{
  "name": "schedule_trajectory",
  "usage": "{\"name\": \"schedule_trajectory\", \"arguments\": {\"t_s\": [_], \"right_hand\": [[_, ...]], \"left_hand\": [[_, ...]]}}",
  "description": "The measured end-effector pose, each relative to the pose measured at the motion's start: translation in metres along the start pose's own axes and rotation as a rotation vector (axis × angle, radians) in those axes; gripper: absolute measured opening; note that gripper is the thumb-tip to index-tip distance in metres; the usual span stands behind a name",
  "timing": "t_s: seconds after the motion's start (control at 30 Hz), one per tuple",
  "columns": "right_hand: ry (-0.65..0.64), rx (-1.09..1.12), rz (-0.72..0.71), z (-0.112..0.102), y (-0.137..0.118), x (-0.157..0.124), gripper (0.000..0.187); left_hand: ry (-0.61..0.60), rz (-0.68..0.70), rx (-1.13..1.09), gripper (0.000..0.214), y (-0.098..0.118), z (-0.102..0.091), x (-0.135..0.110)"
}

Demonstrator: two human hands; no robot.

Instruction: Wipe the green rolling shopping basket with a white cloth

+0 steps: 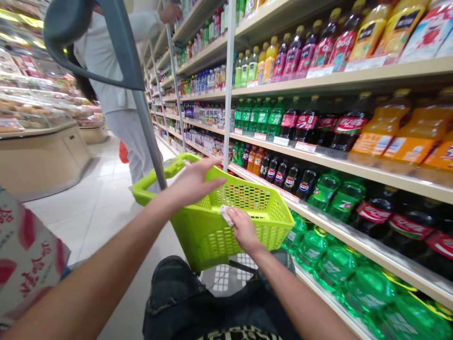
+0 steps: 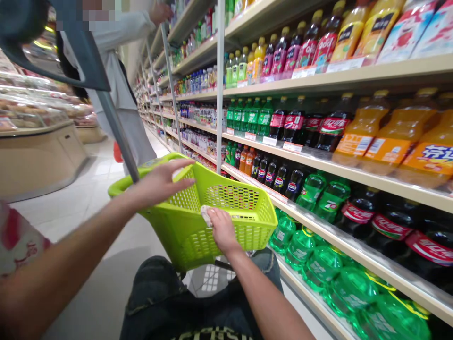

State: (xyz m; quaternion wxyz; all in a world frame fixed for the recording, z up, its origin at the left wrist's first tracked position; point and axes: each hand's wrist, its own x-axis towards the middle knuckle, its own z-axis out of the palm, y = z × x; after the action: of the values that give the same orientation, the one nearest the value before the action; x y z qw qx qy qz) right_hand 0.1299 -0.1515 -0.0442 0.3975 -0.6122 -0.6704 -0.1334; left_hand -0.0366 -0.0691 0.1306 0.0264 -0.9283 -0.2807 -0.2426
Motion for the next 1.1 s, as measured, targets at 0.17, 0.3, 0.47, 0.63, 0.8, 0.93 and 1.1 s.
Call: {"name": "schedule_trajectory", "arguments": {"t_s": [0.17,0.3,0.47,0.63,0.8,0.93,1.1], "right_hand": [[0.086,-0.199,0.139,-0.050,0.078,-0.051,0.049],[0.173,-0.280,0.253,-0.052,0.088,-0.058,0.047],[0.068,-0.198,0.008,-0.013,0.049,-0.033,0.049],[0.122,-0.362,0.136,-0.057,0.108,-0.069,0.044],[0.233,-0.395,0.285,-0.058,0.124,-0.078,0.046],[0.172,-0.270,0.133,-0.008,0.081,-0.044,0.050],[0.120,-0.306,0.119,-0.021,0.106,-0.045,0.047]], "left_hand": [[-0.187,0.021,0.279,0.028,-0.018,0.060,-0.031],[-0.214,0.034,0.380,0.020,-0.028,0.081,-0.040],[-0.145,0.075,0.395,0.018,-0.034,0.079,-0.034],[-0.115,0.080,0.400,0.019,-0.043,0.083,-0.035],[-0.083,0.070,0.405,0.019,-0.052,0.087,-0.033],[-0.101,0.032,0.421,0.019,-0.059,0.088,-0.031],[-0.156,-0.034,0.436,0.021,-0.065,0.084,-0.032]]}}
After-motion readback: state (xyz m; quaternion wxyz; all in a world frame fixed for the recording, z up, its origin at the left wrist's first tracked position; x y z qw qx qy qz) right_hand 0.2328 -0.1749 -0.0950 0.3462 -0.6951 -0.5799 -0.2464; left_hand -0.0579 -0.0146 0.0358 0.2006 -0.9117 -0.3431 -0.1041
